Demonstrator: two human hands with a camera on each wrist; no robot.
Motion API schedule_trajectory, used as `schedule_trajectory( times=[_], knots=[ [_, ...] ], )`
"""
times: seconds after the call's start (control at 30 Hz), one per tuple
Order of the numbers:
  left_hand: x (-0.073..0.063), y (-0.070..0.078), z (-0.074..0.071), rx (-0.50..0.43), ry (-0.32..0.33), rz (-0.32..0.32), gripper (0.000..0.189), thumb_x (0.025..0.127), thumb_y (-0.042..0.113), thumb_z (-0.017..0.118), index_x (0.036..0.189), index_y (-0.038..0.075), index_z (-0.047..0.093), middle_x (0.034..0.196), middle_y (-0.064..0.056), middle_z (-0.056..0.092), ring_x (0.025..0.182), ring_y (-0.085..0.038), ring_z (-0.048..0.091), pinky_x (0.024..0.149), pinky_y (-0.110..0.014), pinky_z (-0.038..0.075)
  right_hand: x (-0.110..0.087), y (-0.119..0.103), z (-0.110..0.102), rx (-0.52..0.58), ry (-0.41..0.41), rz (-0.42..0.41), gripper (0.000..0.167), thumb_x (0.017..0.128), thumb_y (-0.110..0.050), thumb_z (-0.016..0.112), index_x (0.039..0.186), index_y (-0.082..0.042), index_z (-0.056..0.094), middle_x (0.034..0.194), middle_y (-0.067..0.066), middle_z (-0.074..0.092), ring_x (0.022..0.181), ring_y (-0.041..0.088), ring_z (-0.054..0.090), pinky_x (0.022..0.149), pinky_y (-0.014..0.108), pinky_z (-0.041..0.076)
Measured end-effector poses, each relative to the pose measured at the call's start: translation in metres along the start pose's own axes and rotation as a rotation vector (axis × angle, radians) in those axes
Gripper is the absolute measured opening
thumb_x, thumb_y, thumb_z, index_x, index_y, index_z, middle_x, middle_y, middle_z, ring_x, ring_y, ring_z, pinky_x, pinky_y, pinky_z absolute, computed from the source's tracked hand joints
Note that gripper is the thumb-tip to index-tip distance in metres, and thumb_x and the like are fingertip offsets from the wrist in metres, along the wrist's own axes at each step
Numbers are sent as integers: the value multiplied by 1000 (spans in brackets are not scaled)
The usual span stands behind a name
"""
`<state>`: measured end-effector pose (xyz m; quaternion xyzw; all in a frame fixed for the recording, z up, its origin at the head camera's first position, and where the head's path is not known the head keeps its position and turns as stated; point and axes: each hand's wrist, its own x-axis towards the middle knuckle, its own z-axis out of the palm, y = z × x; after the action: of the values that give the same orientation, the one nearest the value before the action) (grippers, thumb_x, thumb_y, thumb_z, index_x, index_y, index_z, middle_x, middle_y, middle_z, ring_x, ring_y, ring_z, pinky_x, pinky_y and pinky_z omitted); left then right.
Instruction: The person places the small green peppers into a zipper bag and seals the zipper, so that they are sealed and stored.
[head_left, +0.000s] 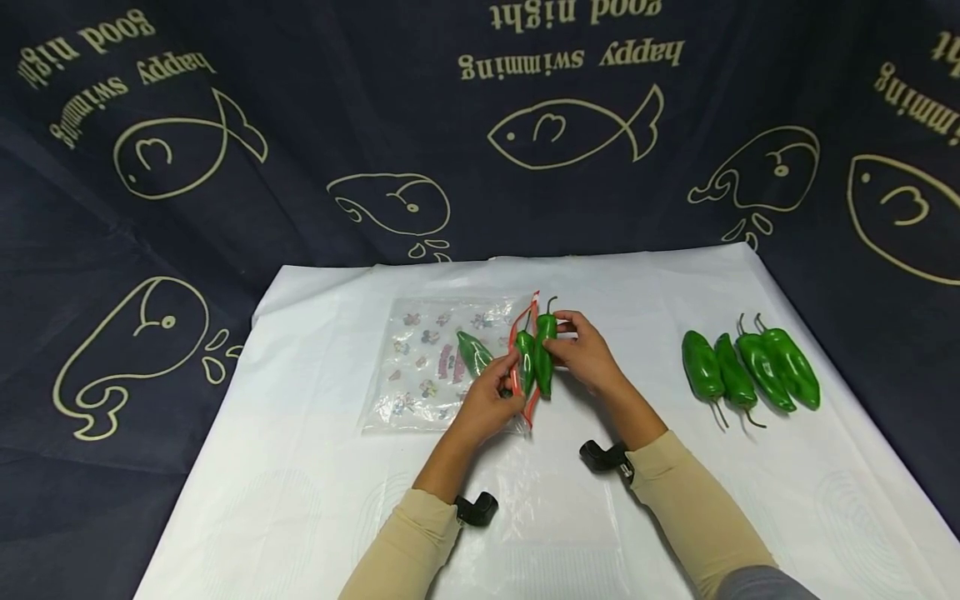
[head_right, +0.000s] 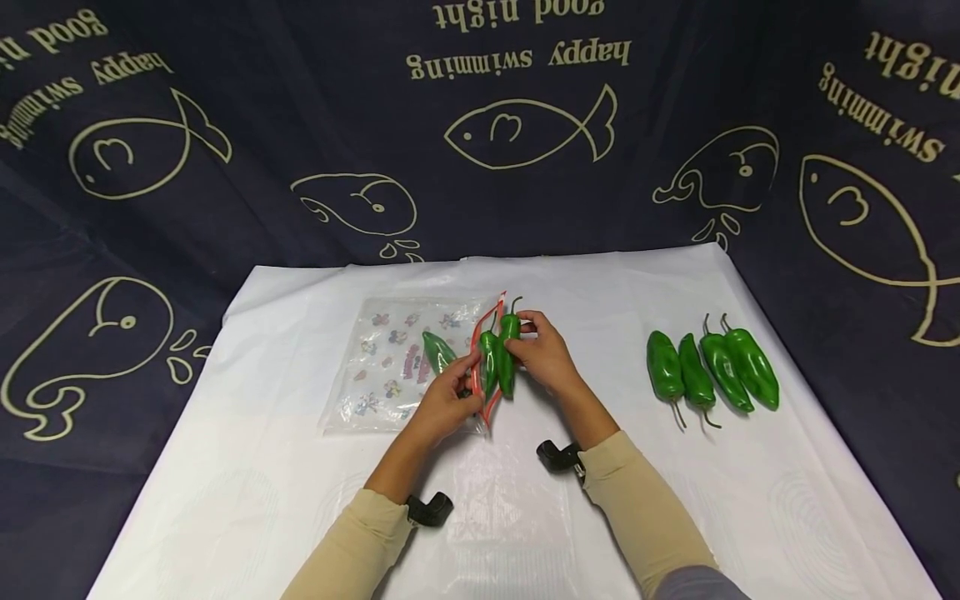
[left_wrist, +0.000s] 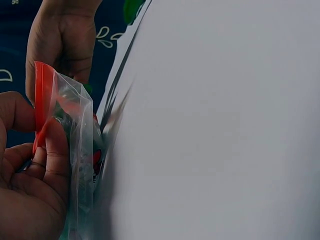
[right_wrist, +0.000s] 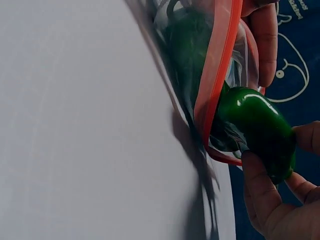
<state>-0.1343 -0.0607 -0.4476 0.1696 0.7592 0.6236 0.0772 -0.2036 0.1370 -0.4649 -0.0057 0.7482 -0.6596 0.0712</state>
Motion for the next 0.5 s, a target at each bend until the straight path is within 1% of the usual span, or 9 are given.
schedule_trajectory(
  times=[0.1, 0.3, 0.5],
  knots=[
    [0, 0, 0, -10, 1, 7, 72, 80, -14, 59, 147, -12, 35, 145, -28, 41, 109, -45, 58, 89, -41, 50, 0, -2, 1, 4, -3, -2, 57, 91, -3, 64, 144, -3, 41, 127, 23, 45, 96, 24, 61, 75, 35, 58],
    [1, -2, 1, -43, -6, 18, 73, 79, -15, 58, 148, -12, 33, 146, -30, 39, 109, -48, 56, 87, -37, 50, 2, -2, 3, 12, -7, -4, 58, 92, -5, 64, 145, -3, 41, 128, 24, 45, 97, 26, 62, 75, 34, 58],
    [1, -2, 1, -17, 22, 39, 73, 77, -15, 59, 147, -11, 37, 142, -29, 43, 104, -43, 58, 86, -35, 50, 2, -3, 5, 9, -17, -1, 57, 92, -5, 64, 145, -2, 41, 129, 25, 45, 100, 29, 61, 76, 35, 58]
  ],
)
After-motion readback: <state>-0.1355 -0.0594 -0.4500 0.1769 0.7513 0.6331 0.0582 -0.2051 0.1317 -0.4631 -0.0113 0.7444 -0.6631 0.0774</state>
